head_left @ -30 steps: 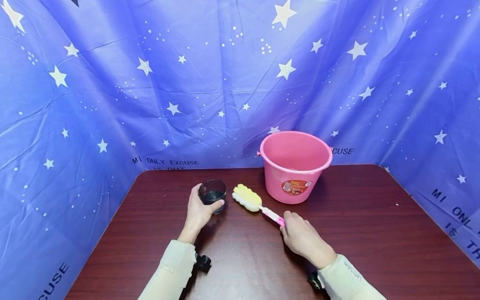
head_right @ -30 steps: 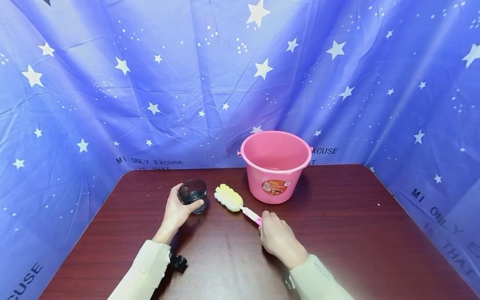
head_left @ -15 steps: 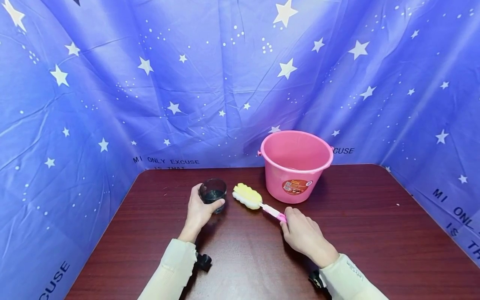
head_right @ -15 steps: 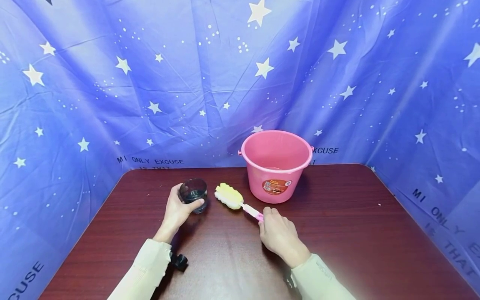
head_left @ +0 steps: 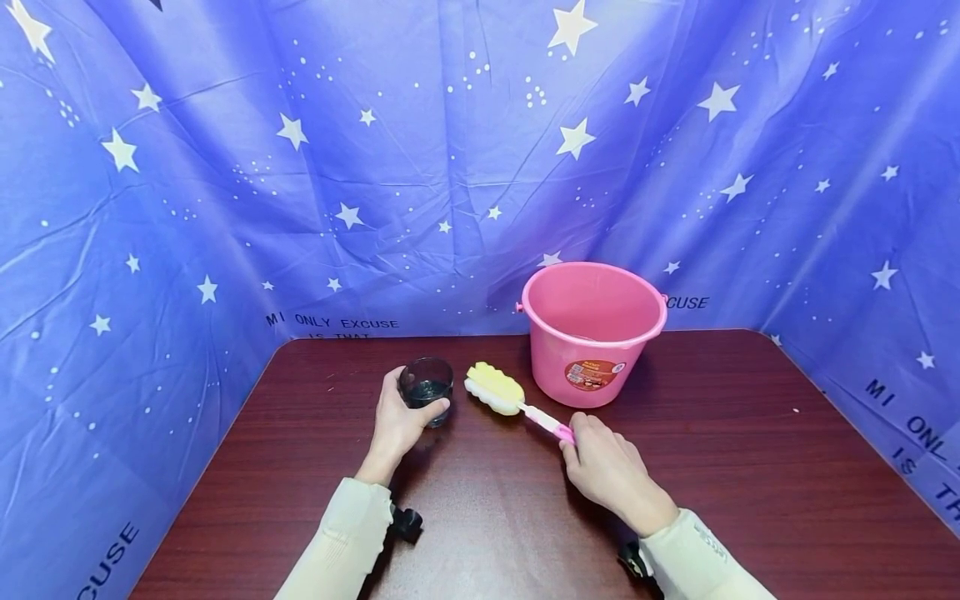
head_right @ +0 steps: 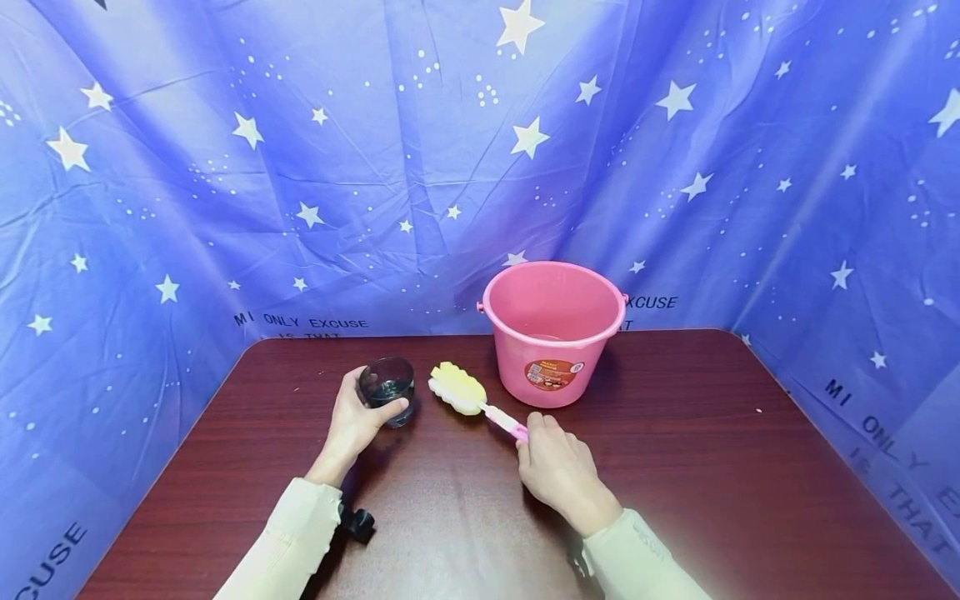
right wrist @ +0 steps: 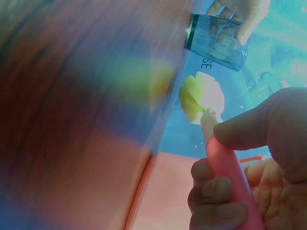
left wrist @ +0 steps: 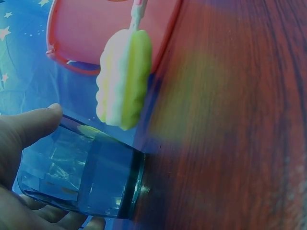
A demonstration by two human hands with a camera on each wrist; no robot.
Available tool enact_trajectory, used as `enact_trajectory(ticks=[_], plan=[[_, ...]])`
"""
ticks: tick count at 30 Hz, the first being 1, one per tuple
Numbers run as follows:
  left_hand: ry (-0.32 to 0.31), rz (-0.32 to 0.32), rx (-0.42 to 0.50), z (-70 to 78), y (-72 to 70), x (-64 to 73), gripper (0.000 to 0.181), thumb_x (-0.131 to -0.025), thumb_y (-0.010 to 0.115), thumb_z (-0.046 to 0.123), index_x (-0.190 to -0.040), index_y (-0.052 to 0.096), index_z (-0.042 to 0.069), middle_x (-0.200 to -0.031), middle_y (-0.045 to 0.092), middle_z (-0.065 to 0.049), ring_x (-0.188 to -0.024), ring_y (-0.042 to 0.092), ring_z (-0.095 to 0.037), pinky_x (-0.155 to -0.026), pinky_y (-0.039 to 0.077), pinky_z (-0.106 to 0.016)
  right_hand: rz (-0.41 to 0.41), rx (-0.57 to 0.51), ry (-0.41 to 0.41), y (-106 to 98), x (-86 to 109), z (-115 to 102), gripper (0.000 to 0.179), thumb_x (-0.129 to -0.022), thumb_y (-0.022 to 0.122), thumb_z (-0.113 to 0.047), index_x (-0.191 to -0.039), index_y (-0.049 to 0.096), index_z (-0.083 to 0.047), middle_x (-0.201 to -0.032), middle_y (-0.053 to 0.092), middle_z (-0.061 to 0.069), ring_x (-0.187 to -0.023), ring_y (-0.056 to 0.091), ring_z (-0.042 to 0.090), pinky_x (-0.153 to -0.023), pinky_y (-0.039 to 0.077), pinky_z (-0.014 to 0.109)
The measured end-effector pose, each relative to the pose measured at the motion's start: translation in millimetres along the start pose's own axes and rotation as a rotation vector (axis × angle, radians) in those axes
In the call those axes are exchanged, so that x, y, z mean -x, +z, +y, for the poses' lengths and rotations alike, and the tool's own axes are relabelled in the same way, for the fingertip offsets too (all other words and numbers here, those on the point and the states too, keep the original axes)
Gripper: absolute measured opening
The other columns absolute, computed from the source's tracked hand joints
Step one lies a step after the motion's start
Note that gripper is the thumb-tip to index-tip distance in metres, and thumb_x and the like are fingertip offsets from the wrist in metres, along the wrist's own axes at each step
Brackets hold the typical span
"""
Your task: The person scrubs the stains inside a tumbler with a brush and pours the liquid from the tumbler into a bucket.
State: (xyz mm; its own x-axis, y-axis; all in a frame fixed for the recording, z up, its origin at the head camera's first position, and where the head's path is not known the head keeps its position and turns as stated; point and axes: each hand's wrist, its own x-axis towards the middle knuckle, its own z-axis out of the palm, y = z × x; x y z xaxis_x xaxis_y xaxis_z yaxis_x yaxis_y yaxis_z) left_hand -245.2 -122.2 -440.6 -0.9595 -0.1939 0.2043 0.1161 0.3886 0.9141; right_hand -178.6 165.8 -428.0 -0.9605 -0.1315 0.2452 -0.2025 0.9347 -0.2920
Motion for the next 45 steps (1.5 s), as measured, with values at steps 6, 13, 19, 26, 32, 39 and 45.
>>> enact_trajectory(ticks=[6,13,19,26,32,39,45], plan=[[-0.012,-0.013,0.002,-0.5,-0.5,0.4,0.081,-0.067,0.086,0.020,-0.133,0.042,0.008,-0.128,0.053,-0.015,-0.119,0.050,-0.031,-0.099,0.040,-0.047,0.021,-0.021,-0.003,-1.0,0.3,-0.4,0.021,-0.085,0.063,-0.019,-0.076,0.044,-0.015,-0.069,0.041,-0.001,-0.053,0.043,0.020,-0.046,0.035,0.036],[0.001,-0.013,0.008,-0.3,-0.5,0.7,0.080,-0.067,0.086,0.020,-0.133,0.042,0.006,-0.127,0.054,-0.016,-0.118,0.051,-0.031,-0.099,0.040,-0.047,0.047,-0.039,-0.004,-1.0,0.0,-0.7,0.020,-0.084,0.063,-0.019,-0.076,0.045,-0.015,-0.070,0.041,-0.001,-0.052,0.041,0.018,-0.045,0.034,0.034],[0.010,-0.009,0.013,-0.3,-0.1,0.2,0.081,-0.066,0.087,0.018,-0.133,0.042,0.006,-0.126,0.054,-0.016,-0.117,0.052,-0.031,-0.099,0.040,-0.046,0.076,-0.052,-0.002,-2.2,0.0,-1.5,0.019,-0.084,0.063,-0.020,-0.077,0.046,-0.016,-0.069,0.041,-0.002,-0.052,0.040,0.017,-0.044,0.034,0.033],[0.008,-0.001,0.006,-0.3,0.5,0.2,0.080,-0.067,0.087,0.018,-0.132,0.042,0.006,-0.126,0.055,-0.016,-0.118,0.052,-0.031,-0.099,0.040,-0.046,0.095,-0.063,-0.003,-3.2,-0.2,-2.5,0.018,-0.084,0.062,-0.021,-0.078,0.047,-0.016,-0.069,0.041,-0.003,-0.051,0.039,0.016,-0.044,0.034,0.032],[0.008,-0.004,0.006,1.1,-0.5,0.5,0.080,-0.067,0.087,0.018,-0.132,0.042,0.005,-0.127,0.054,-0.017,-0.119,0.051,-0.031,-0.100,0.039,-0.046,0.110,-0.063,-0.009,-4.0,0.0,-3.4,0.017,-0.084,0.062,-0.021,-0.078,0.047,-0.016,-0.069,0.040,-0.004,-0.051,0.039,0.016,-0.044,0.034,0.032],[-0.009,-0.017,-0.001,1.2,-1.5,0.3,0.082,-0.067,0.087,0.020,-0.134,0.041,0.006,-0.127,0.053,-0.016,-0.119,0.050,-0.031,-0.100,0.039,-0.047,0.127,-0.065,-0.021,-6.1,1.2,-6.2,0.017,-0.084,0.063,-0.022,-0.078,0.047,-0.017,-0.069,0.040,-0.004,-0.050,0.039,0.015,-0.044,0.033,0.032],[0.031,0.012,-0.017,-0.6,0.6,0.2,0.081,-0.066,0.087,0.019,-0.132,0.042,0.004,-0.125,0.054,-0.017,-0.116,0.052,-0.033,-0.097,0.041,-0.048,0.152,-0.058,-0.037,-6.7,1.3,-6.8,0.017,-0.084,0.063,-0.022,-0.079,0.048,-0.016,-0.069,0.040,-0.004,-0.050,0.040,0.015,-0.043,0.034,0.032]])
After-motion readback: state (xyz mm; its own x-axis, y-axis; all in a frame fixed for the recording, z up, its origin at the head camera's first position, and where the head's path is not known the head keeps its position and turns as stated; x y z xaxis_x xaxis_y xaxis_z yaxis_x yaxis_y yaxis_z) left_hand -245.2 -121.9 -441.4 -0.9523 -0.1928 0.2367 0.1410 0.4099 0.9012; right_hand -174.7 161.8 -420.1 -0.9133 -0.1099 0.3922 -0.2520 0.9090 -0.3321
